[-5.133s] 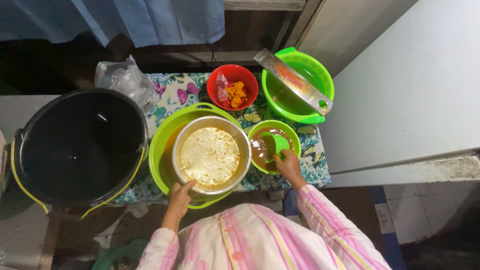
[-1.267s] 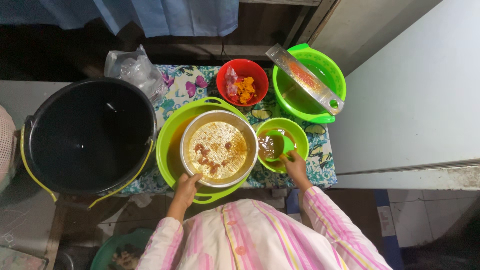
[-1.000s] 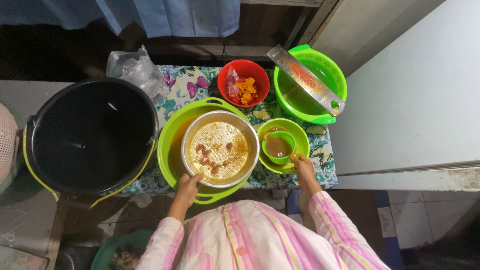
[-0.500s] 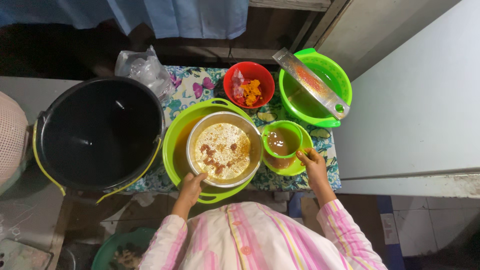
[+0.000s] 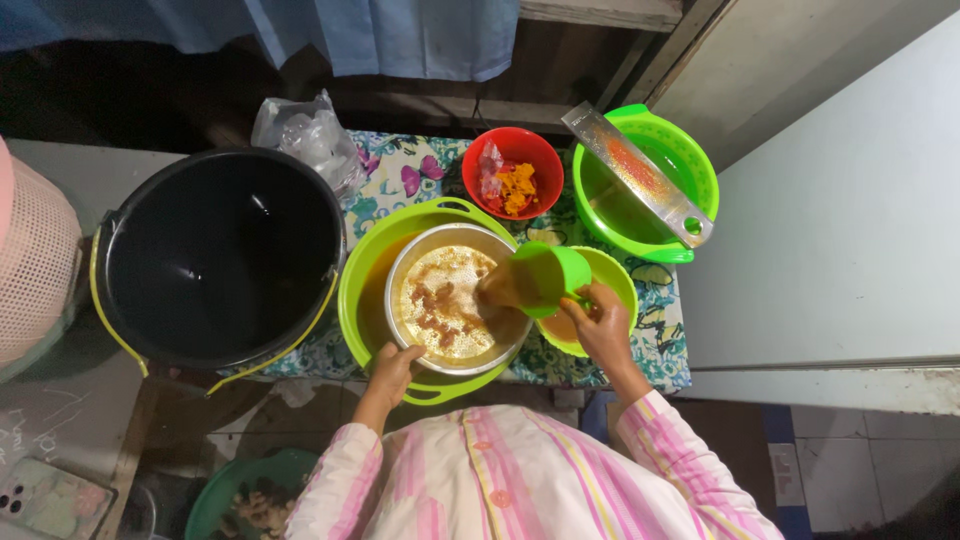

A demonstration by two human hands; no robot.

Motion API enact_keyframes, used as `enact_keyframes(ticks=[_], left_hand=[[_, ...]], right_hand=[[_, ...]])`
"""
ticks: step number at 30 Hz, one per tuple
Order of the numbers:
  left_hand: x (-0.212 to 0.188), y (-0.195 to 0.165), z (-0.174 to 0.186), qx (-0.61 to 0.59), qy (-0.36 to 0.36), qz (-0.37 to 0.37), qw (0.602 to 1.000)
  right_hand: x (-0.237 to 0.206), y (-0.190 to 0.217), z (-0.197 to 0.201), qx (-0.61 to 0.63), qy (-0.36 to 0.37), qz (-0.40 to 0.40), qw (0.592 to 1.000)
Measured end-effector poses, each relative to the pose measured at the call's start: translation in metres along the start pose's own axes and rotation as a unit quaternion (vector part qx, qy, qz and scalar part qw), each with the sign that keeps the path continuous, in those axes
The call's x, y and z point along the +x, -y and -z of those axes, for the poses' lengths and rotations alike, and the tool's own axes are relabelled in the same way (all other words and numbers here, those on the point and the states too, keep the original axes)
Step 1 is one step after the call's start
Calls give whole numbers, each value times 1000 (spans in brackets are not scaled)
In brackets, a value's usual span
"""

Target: The person strains an orange liquid through a mesh sieve set over a basin, scooping liquid with a green plastic cup and pouring it over the sieve. They squeeze and press solids in a small bowl by hand, pour the extracted liquid through the sieve, and repeat the scooping and pouring cycles.

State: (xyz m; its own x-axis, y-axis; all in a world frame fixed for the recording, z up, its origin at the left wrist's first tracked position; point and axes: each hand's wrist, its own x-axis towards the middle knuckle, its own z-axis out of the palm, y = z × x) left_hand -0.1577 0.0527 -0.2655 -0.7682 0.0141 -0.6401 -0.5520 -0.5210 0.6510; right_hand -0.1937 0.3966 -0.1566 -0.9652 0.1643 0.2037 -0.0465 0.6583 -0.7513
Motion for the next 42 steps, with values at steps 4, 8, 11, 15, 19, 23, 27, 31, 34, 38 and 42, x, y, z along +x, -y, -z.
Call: enact_keyframes(ticks=[4,8,11,15,19,23,27,31,34,38,42], left_hand=[[0,-1,2,-2,8,18,1000],[0,-2,2,3,8,18,1000],[0,-2,3,6,15,18,1000],[1,-1,3,11,28,9,999],[2,0,5,10,15,19,1000],[3,1,7,-5,20,17,1000],[3,2,8,-18,18,-2,1000],[4,1,8,-24,22,1,999],[2,1,9,-24,24,1,999],[2,1,9,-31,27,-2,999],[2,2,10,-23,24,2,999]], right_hand=[[0,26,-4,-11,7,44,999],[-2,51,-6,-79,4,173,982],[-8,66,-9,-91,35,194,976],[-14,76,-15,-114,66,288,949],[-20,68,-22,-146,108,353,918],[-19,40,-28,-73,53,259,962],[7,-2,-20,70,-62,-17,996],[11,-38,8,-49,-77,-43,995],[-3,-52,21,-193,-62,125,971],[-17,-66,22,-276,-7,166,947],[-26,-81,13,-303,24,161,939]])
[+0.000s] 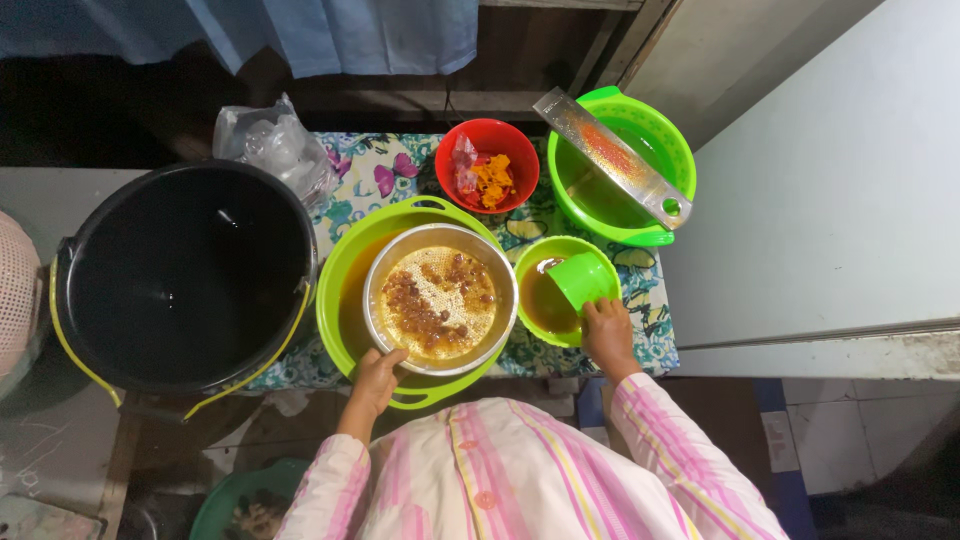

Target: The person strains an orange liquid through a mesh sieve set over a basin, scooping liquid with a green plastic cup and pouring it over the sieve. They squeeze and press solids in a small bowl by hand, pour the extracted liquid through the sieve, and repeat the scooping and pouring cycles.

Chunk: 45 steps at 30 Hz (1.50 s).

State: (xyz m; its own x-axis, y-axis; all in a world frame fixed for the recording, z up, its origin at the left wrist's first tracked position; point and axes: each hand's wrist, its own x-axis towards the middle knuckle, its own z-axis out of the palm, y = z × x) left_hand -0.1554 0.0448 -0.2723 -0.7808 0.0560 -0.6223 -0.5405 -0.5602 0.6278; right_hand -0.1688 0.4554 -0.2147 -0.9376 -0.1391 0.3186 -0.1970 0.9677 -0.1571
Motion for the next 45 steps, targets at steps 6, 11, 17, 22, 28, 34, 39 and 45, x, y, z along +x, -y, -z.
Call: enact_keyframes(ticks=[6,11,17,22,28,34,39,45], left_hand=[[0,1,1,8,-6,-2,1000],[1,1,1,4,2,-3,1000],[-1,-1,1,4,0,1,1000],[1,0,0,1,-5,-1,1000],[1,0,-1,-8,1,-7,1000],[1,-1,-3,0,-8,1,1000],[1,-2,-4,12,-18,5,1000],[0,-1,-6,5,-15,-3,1000]], right_hand=[[-6,11,-18,70,24,-100,992],[-1,29,-21,138,30,-158,977],[9,30,-17,348,64,-385,852],[12,7,-9,544,66,-482,684],[8,-9,3,599,39,-446,664],[18,-4,20,550,44,-371,747],[35,24,26,401,17,-289,869],[56,70,41,287,-18,-147,946]])
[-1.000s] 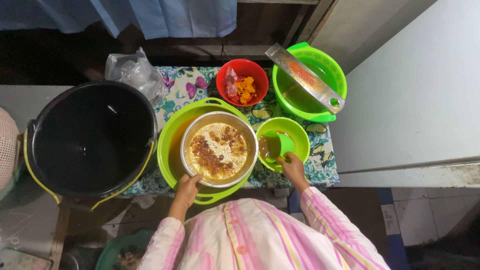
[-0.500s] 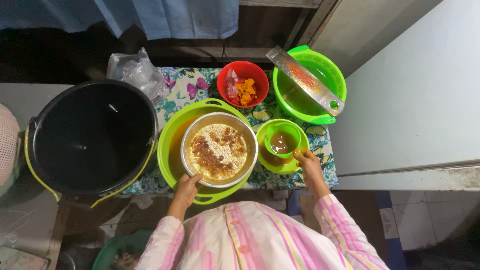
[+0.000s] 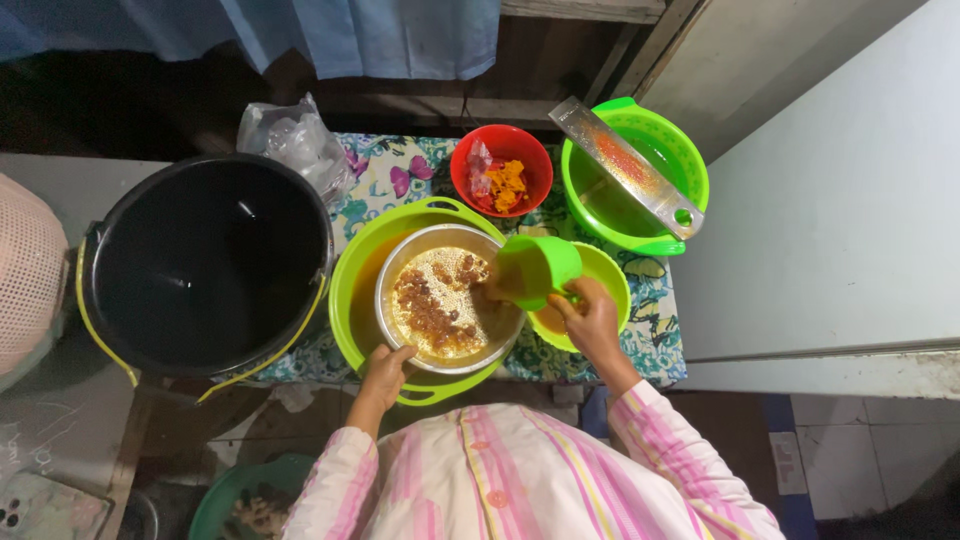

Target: The person strains an orange liquid through a mesh sieve set over a basin, scooping liquid with a green plastic cup and pouring it over the sieve. They squeeze and press solids in a small bowl by hand, pour the extracted liquid through the sieve, and repeat the scooping and pouring cycles.

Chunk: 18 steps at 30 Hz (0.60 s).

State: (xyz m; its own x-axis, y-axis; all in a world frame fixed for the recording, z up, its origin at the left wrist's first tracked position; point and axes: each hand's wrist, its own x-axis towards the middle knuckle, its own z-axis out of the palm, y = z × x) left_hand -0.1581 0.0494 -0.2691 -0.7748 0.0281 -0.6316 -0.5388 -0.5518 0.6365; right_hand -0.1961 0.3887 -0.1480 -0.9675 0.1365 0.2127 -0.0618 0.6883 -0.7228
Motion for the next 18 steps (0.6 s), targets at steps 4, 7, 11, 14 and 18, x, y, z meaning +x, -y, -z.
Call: enact_keyframes(ticks=[4,7,11,14,18], left_hand=[[-1,-1,-1,10,-4,6,1000],[0,-2,0,11,1,8,1000],[0,-1,1,5,11,2,1000],[1,-1,1,1,16,5,1000],[0,-1,1,4,21,4,1000]], right_hand=[[0,34,-3,-35,-28,157,987],[-3,54,-3,-67,4,198,978],[-7,68,-4,-114,32,264,957],[-12,70,-9,-115,47,318,940],[-17,53,-20,-111,93,306,941]])
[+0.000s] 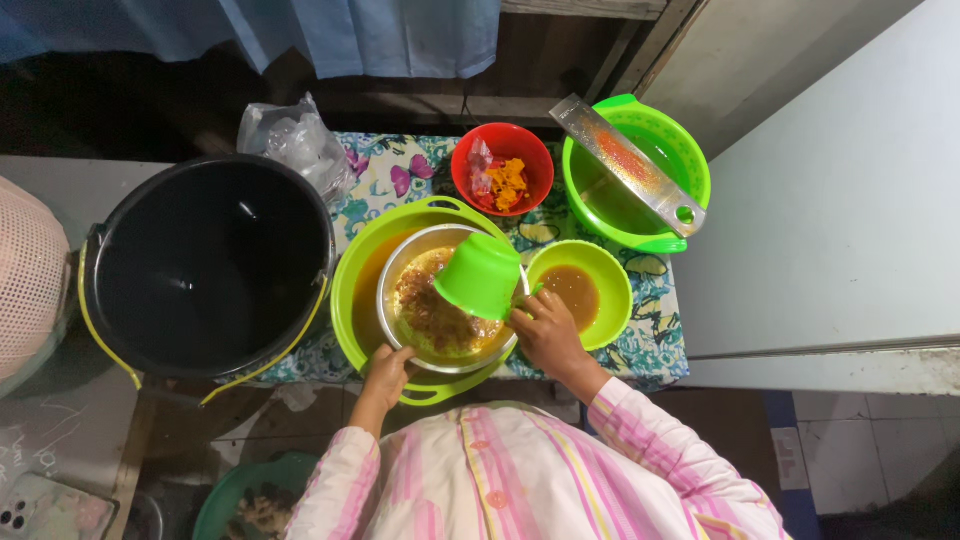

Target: The person strains an orange liquid through a mesh sieve set over a basin, scooping liquid with a green plastic cup and pouring it over the sieve. They squeeze and press solids in a small bowl by hand, pour the extracted liquid through the sieve, and repeat the scooping and pouring cycles.

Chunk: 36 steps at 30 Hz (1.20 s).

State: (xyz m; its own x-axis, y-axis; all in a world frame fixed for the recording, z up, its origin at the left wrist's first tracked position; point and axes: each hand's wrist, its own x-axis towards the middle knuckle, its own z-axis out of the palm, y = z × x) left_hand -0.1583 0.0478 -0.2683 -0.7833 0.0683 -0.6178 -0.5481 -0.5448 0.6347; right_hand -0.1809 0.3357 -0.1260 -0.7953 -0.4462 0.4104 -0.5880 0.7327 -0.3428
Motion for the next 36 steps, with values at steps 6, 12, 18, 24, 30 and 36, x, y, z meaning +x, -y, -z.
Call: enact_keyframes(ticks=[6,12,18,24,30,36], left_hand=[[1,3,1,-18,-12,-11,1000],[0,1,3,9,-8,1,1000],[0,1,4,-6,-10,-7,1000],[0,2,6,-10,-20,-10,1000],[-1,2,6,-5,-10,-15,1000],[0,2,6,5,-17,-11,1000]], right_hand=[[-16,-65,-15,226,-117,-357,899],[-53,-119,4,23,-94,-333,938],[-86,-118,-7,-180,-7,-171,969],[-98,-111,-29,-175,5,-214,961],[-92,-98,-39,-20,18,-343,939],[-82,-92,-38,202,-40,-505,838]])
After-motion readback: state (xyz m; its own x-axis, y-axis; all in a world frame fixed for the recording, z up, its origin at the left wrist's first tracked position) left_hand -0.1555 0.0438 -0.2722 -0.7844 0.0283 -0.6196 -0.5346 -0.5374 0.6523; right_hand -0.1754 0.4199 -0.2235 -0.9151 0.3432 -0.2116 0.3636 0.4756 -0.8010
